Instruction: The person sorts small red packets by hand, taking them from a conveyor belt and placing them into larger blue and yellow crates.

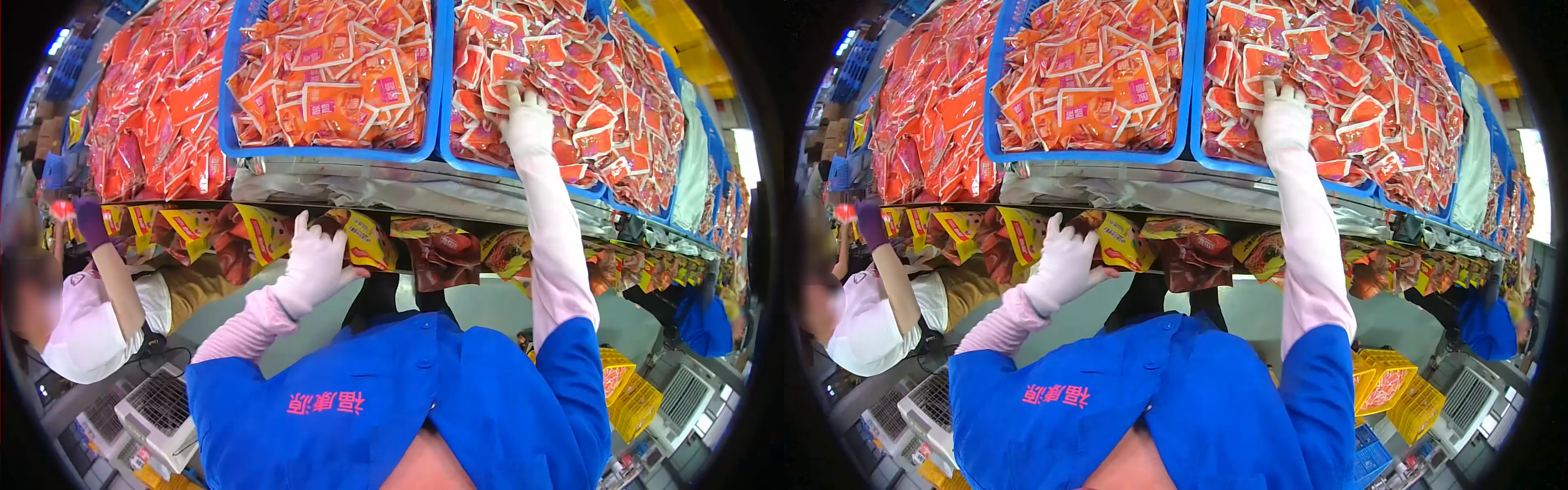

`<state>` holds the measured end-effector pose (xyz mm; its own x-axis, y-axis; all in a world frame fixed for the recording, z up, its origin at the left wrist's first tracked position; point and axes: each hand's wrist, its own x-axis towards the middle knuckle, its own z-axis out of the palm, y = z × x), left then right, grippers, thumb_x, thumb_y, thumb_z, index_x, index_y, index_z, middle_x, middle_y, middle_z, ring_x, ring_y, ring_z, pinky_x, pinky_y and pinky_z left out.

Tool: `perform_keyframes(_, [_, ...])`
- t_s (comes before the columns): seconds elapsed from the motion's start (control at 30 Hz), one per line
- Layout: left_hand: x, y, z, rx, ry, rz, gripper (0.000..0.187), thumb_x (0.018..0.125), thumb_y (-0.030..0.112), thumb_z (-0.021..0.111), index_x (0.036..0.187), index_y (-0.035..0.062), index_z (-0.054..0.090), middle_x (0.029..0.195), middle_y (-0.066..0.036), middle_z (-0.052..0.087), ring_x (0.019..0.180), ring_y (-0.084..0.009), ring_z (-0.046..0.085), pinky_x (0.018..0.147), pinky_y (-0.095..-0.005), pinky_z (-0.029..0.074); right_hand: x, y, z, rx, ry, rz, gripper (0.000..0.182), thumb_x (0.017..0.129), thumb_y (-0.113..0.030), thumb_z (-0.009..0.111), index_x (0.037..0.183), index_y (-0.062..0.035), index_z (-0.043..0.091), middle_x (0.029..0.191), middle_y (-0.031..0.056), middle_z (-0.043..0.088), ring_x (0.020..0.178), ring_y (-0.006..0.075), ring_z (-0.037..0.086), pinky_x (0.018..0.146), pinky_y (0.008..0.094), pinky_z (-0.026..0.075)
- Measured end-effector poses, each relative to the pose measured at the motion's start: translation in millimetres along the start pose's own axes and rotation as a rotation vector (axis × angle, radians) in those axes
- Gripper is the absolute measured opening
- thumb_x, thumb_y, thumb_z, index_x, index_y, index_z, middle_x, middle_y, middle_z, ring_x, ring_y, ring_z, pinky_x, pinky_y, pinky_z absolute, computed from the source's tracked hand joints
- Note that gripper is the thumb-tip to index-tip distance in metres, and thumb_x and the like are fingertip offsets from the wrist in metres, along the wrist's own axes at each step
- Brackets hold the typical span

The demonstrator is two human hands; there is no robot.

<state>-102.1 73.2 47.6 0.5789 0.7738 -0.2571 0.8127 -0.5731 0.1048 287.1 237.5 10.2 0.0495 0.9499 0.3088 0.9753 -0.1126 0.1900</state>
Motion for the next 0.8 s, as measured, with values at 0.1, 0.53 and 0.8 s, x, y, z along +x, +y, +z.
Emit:
perform_keyframes(0.1, [18, 14, 34, -0.21, 0.103, -0.158, 0.032, 0.077, 0.024, 0.074, 0.101, 0.0058, 0.061, 0.074, -0.013, 0.067, 0.08, -0.0333, 0.066, 0.112, -0.0509, 0.032, 22, 8, 28, 0.101, -0.088, -0.061, 0.028, 0.088, -0.022, 0.057, 0.114, -0.0176, 0.068, 0.107, 0.0108, 0.069, 0.105, 0.0313, 0.065, 0.087, 0.0449, 0.053])
perform_keyframes(0.53, [151, -18, -60, -0.276, 0.773, -0.059, 0.039, 0.08, 0.022, 0.077, 0.112, 0.0062, 0.063, 0.106, -0.013, 0.068, 0.106, -0.0333, 0.062, 0.093, -0.0434, 0.045, 2, 18, -29, 1.545, -0.429, 0.498, 0.051, 0.083, -0.029, 0.077, 0.126, -0.0059, 0.065, 0.091, 0.0128, 0.072, 0.08, 0.0176, 0.068, 0.072, 0.031, 0.053])
perform_keyframes(0.8, [184, -34, -41, -0.546, 1.023, -0.049, 0.009, 0.088, 0.007, 0.065, 0.097, 0.0043, 0.066, 0.084, -0.015, 0.066, 0.08, -0.0279, 0.067, 0.07, -0.0367, 0.05, -72, -14, -110, 1.932, -0.497, 0.375, 0.061, 0.082, -0.02, 0.077, 0.138, -0.006, 0.056, 0.096, -0.0009, 0.071, 0.072, 0.0055, 0.057, 0.063, 0.0244, 0.044])
